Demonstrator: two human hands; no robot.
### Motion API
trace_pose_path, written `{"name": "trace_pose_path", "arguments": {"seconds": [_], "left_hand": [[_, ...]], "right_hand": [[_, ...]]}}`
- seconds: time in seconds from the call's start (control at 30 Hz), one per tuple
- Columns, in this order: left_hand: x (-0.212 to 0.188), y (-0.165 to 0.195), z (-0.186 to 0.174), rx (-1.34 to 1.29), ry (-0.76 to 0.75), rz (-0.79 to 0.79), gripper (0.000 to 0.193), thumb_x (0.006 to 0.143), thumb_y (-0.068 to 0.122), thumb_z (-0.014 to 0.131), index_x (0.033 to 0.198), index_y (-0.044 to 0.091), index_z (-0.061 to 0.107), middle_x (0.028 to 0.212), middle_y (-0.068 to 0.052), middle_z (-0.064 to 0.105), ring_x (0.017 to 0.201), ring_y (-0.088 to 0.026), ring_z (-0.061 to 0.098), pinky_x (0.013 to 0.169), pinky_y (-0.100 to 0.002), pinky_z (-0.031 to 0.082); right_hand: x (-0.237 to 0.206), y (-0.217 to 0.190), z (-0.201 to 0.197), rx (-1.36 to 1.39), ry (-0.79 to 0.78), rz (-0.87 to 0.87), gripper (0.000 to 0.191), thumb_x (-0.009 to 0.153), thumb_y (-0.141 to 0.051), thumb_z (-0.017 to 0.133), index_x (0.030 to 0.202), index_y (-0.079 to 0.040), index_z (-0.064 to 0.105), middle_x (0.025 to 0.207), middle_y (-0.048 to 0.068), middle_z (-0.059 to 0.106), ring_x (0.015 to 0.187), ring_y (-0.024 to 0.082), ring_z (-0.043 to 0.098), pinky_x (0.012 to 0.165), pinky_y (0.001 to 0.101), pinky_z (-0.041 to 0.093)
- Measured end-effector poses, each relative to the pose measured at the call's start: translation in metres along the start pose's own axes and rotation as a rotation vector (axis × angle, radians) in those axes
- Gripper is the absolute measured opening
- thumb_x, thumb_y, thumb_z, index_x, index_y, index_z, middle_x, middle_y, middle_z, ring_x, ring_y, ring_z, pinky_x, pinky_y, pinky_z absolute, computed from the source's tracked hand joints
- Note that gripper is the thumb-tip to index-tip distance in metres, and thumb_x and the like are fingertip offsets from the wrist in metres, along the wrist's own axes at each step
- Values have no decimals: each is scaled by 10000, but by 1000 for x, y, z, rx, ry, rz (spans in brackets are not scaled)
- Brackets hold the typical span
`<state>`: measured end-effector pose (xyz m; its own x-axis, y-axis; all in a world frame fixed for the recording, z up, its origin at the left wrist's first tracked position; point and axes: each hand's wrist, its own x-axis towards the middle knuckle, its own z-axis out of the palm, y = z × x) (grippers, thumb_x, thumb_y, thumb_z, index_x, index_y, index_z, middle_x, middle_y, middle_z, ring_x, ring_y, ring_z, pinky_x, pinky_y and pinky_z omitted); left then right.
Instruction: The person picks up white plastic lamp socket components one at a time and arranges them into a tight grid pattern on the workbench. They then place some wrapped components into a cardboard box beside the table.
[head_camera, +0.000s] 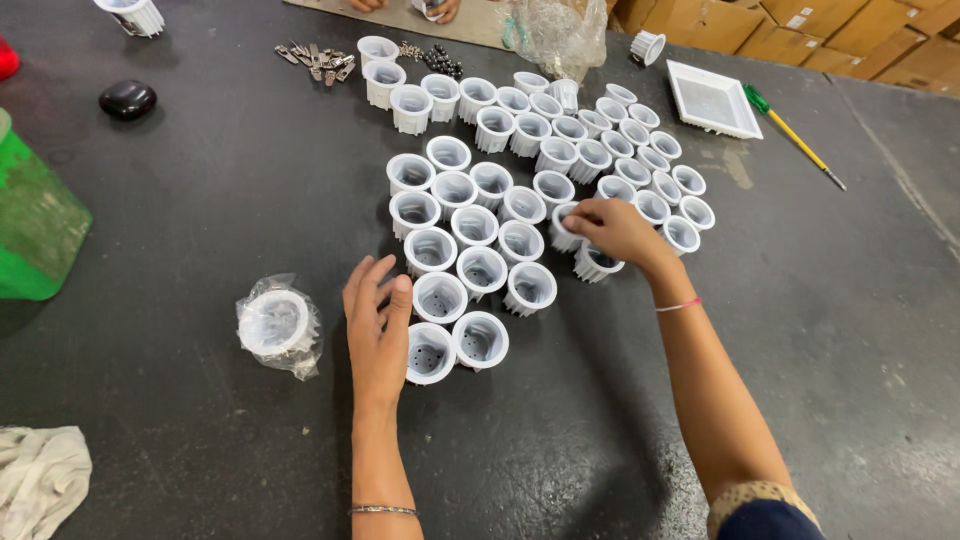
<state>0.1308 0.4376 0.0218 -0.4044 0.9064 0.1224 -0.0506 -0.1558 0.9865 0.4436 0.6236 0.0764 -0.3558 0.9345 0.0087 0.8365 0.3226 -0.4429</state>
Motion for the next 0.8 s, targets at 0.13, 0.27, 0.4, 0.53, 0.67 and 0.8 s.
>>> {"name": "trace_pose_path", "arguments": {"seconds": [0.13,0.27,0.4,0.53,0.67,0.8], "left_hand": [[0,0,0,18,-3,14,508,1017,420,569,1401,87,578,1600,-132,363,1264,-235,596,1036,-383,500],[0,-3,-2,-13,-2,-3,500,1019,411,565,1400,88,575,1602,-135,341,1283,-238,577,1027,-383,512],[0,-7,0,-14,-4,15,486,1024,397,568,1397,85,578,1598,-141,347,1271,-236,587,1025,-378,517],[1,-8,0,-10,-7,37,482,1030,388,573,1400,81,576,1592,-148,355,1274,-238,582,1030,-374,517],[2,-6,1,-5,-12,19,485,1021,391,573,1394,80,579,1591,-144,348,1295,-247,564,1019,-378,525],[0,-3,1,17,-21,-12,482,1020,401,563,1386,89,586,1596,-136,345,1293,-255,569,1002,-380,519]], "right_hand": [[-13,-20,-6,234,-111,-223,266,968,-312,667,1062,-78,754,880,45,725,808,131,630,705,342,496],[-32,-27,-17,183,144,-164,277,979,-328,647,1040,-79,751,898,43,753,791,127,662,711,314,517],[-65,-22,-19,-73,174,178,306,960,-358,686,1049,-78,770,853,151,734,739,259,672,705,386,504],[-81,-20,0,-85,146,86,316,877,-339,743,1026,-60,758,898,162,750,789,284,703,711,396,526],[-90,-26,16,-102,273,35,296,853,-270,766,1038,-39,750,939,157,738,820,289,702,727,395,530],[-101,-32,15,138,95,52,301,844,-260,764,1079,-73,758,933,104,763,810,230,727,723,366,550]]}}
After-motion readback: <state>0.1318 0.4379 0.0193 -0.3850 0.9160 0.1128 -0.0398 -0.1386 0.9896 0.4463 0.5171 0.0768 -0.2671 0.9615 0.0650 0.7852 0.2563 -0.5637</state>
